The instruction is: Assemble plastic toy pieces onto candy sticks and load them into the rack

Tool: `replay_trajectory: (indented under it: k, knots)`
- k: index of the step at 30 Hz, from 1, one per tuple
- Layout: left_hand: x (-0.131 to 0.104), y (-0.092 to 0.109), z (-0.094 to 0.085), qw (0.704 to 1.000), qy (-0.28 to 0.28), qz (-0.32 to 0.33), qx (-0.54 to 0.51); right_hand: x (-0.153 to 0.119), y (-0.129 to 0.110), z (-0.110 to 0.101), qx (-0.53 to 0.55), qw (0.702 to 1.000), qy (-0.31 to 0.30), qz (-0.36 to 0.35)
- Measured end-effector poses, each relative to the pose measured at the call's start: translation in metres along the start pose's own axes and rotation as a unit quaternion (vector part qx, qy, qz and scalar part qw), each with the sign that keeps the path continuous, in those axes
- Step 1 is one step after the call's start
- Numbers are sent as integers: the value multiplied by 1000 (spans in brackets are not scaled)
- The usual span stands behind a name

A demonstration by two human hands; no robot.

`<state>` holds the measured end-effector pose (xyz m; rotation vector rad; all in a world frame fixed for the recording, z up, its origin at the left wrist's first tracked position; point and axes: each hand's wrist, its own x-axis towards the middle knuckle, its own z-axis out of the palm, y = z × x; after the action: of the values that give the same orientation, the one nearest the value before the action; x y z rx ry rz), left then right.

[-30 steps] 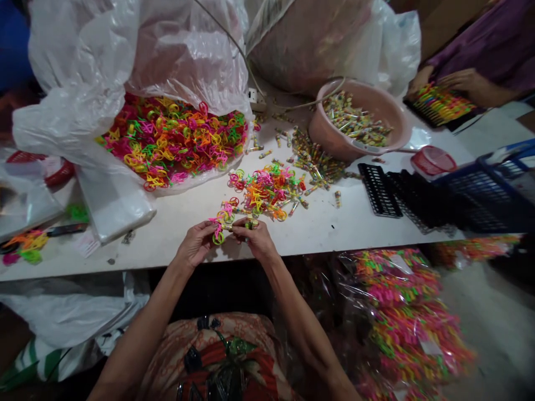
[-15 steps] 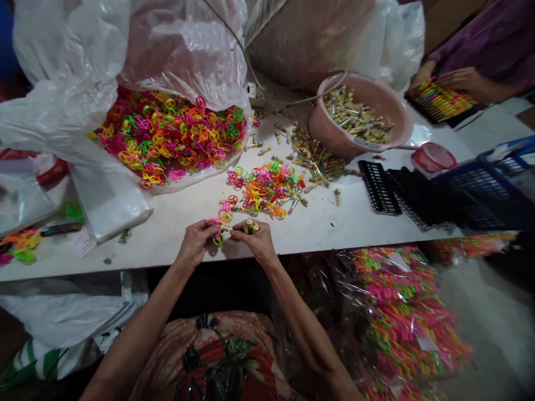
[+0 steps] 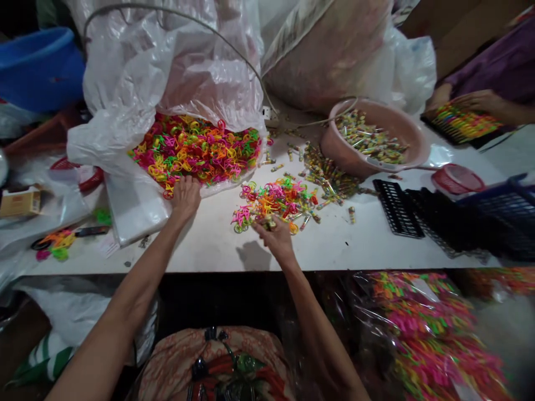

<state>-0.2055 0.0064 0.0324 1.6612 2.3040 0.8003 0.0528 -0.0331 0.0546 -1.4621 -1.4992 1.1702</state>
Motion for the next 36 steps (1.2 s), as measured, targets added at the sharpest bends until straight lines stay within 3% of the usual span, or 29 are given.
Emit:
replay_trajectory:
  k: [3,6,9,10,12,14,15,17,19,22,26,30,36]
  knots:
    - [7,-11,4,999,-31,13,7,-14,3,15,146,979,-101,104]
    - [-10,-5,3,999,-9,26,-32,-22,5,22,235,949,-151,148]
    - [-41,9,-2,975,-16,-53,-214,-24,2,20,274,935,-156,162]
    - [-52,14,-3,945,-41,-102,-309,-24,1,19,278,934,-153,162]
    - [-74,24,-6,848,-106,-199,-480,-24,-1,18,278,936,-148,156]
    - [-92,31,-7,753,-156,-273,-578,-25,-3,20,274,940,-144,147]
    - [-100,35,-7,721,-173,-297,-602,-26,-3,21,270,942,-139,141]
    - [-112,39,-9,685,-195,-321,-624,-28,-3,24,253,953,-118,118]
    - [-119,42,-10,672,-202,-323,-636,-30,-2,25,221,966,-94,90]
    - [-124,42,-12,673,-215,-316,-633,-31,0,26,201,975,-60,78]
    - [-131,44,-11,680,-248,-306,-619,-30,0,29,234,966,-19,109]
    - [-138,55,-9,665,-261,-303,-631,-27,1,34,285,949,37,132]
    - [-140,65,-7,657,-245,-289,-652,-28,3,35,350,928,-3,129]
